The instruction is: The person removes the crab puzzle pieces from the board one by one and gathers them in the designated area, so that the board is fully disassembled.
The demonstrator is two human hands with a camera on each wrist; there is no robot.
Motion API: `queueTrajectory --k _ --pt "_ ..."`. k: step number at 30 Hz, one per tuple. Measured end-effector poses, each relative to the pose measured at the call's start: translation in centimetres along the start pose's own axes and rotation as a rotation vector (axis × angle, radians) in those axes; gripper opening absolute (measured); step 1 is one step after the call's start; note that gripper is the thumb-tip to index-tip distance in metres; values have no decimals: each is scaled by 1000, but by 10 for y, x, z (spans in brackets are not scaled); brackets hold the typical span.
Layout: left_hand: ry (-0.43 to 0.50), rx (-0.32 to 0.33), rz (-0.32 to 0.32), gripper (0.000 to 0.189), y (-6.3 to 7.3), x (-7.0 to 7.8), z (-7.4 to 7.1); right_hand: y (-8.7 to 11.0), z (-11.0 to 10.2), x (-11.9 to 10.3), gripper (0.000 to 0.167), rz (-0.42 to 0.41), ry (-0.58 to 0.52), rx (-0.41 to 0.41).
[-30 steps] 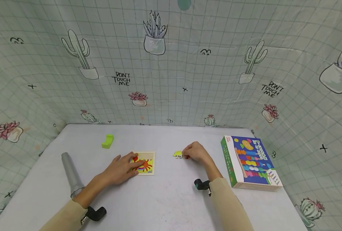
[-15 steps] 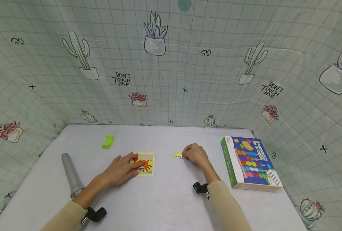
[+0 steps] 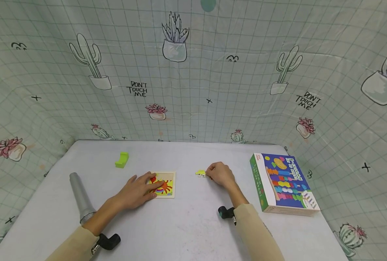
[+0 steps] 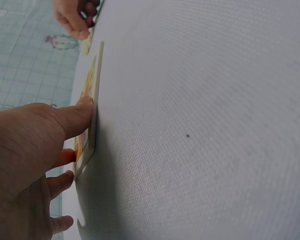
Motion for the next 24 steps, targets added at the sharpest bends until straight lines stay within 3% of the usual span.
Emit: queueTrajectory --k 18,24 --pt "-4 -3 -6 47 0 0 -2 -1 2 -4 15 -49 37 0" --pt "-2 5 6 47 0 1 -2 1 4 -3 16 -22 36 -3"
Point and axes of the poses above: each hand's wrist, its own y-axis away from the middle knuckle, its own z-axis out of the palm, x = y × z, the point moved 9 cm from there along -y, towards the middle knuckle, and after that the axes turned 13 degrees about x, right-handed, at the moved point
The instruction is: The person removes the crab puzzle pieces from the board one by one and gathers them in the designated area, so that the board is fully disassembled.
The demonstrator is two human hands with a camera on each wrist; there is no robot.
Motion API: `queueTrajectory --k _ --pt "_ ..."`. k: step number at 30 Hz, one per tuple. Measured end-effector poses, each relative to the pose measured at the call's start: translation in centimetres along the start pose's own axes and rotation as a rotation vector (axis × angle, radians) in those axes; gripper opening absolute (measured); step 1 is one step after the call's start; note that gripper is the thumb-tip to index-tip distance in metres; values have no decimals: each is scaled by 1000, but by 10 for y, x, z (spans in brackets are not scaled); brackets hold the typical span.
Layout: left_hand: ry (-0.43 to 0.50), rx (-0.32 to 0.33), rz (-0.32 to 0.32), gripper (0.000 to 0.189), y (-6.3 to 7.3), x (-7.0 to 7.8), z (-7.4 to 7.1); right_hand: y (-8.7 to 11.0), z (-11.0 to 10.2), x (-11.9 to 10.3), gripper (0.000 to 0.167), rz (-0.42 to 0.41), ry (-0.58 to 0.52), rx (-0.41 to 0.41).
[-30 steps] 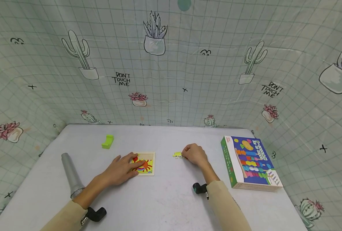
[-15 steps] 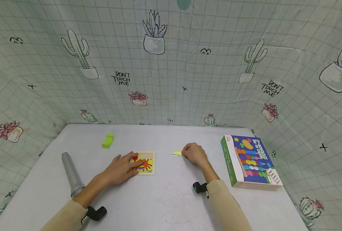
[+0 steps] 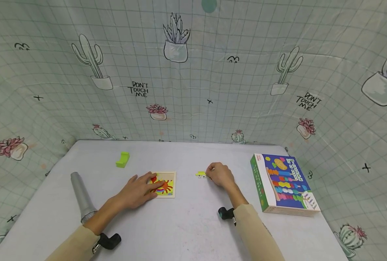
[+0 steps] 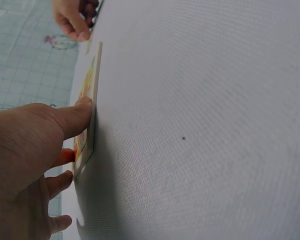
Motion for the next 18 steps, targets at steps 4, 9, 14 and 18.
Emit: queueTrajectory --k 4,9,14,18 --pt "-3 2 0 48 0 -1 2 1 -2 -1 15 9 -27 11" --pt "5 13 -16 47 1 -2 3 0 -4 -14 15 -20 -84 35" --pt "9 55 -40 51 2 -2 0 4 9 -40 14 -97 -154 9" --pt "-3 62 -75 52 6 -4 -2 10 29 -67 13 -185 -194 -54"
Point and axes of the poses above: each hand's wrist, its own y-axis away from the middle knuckle, its own z-axis out of the palm, x = y × z, the point moved 9 cm from there along -y, towards the middle knuckle, and after that the axes turned 13 degrees about x, right-handed, at the moved point
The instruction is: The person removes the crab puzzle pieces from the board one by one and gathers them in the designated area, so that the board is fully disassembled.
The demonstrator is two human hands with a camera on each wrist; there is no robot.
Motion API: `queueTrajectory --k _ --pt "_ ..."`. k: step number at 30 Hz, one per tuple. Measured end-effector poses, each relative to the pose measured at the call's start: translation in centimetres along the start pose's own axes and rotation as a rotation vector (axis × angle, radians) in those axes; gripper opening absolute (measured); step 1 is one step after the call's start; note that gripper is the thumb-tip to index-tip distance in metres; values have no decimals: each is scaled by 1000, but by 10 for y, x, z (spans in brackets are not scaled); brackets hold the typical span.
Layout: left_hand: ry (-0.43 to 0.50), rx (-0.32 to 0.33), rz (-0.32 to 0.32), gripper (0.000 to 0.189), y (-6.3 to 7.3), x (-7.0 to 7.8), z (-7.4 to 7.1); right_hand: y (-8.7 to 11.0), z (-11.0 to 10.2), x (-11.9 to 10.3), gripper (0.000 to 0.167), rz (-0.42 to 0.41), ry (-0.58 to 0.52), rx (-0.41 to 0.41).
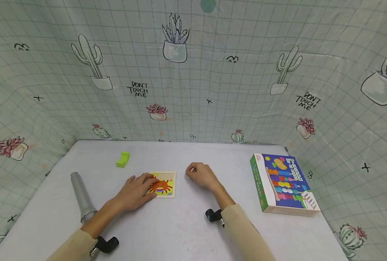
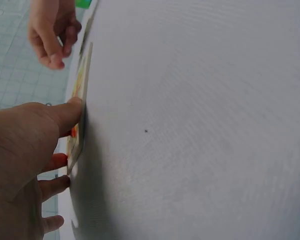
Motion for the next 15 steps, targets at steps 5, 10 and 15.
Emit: queueTrajectory --k 5,10,15 --pt "1 -40 1 52 5 0 -2 1 27 -24 12 -73 2 -70" --pt "15 -81 1 53 9 -2 -3 3 48 -42 13 -116 1 -125" --pt "5 -80 -16 51 9 -6 -3 3 63 -58 18 -136 18 -162"
Point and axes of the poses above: each hand's wrist, its own y-axis away from the middle knuckle, its own z-axis out of the palm, x = y × z, the point moved 9 cm from there along -y, towards the middle knuckle, and after that the axes turned 13 degrees about x, right-handed, at the moved point
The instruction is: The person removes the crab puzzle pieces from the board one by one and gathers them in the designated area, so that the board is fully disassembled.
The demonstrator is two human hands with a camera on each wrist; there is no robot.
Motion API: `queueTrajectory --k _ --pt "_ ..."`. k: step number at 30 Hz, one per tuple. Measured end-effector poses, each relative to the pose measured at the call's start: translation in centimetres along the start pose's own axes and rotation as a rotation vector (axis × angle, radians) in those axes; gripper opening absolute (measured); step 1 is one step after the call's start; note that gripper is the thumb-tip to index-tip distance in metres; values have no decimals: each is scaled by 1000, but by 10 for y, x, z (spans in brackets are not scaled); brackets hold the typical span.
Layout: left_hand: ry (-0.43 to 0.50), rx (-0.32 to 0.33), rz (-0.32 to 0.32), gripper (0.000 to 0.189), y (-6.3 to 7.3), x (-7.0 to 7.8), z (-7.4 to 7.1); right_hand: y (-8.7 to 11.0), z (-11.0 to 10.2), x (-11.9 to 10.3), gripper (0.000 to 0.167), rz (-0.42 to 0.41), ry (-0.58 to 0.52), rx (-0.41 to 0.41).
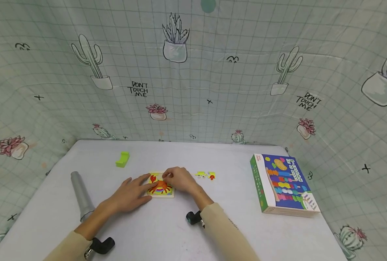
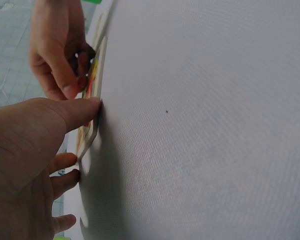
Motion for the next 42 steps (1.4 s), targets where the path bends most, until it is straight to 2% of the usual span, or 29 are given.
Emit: queueTrajectory --k 6,12,29,34,38,42 --pt "9 -13 -5 51 -2 -2 0 -4 9 -11 25 2 59 -12" --pt "18 -25 -6 51 -3 -3 1 -6 16 -15 27 6 40 -36" --pt "44 -21 12 50 -2 -2 -1 -8 18 -11 24 15 -7 -35" --pt "46 -24 8 51 -2 -3 1 -10 18 -8 34 58 -32 -22" --pt "38 -23 1 51 -2 -4 3 -12 19 -10 40 50 -3 -29" --pt "35 -17 -2 51 -2 -5 3 -13 19 -12 35 49 -4 -19"
Point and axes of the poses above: each hand's wrist, its own y-axis away from the middle knuckle, its own z-axis out of the palm, x = y × z, the point moved 9 cm from there along -y, towards the middle knuckle, and after that the axes turned 13 degrees about x, right-handed, at the moved point
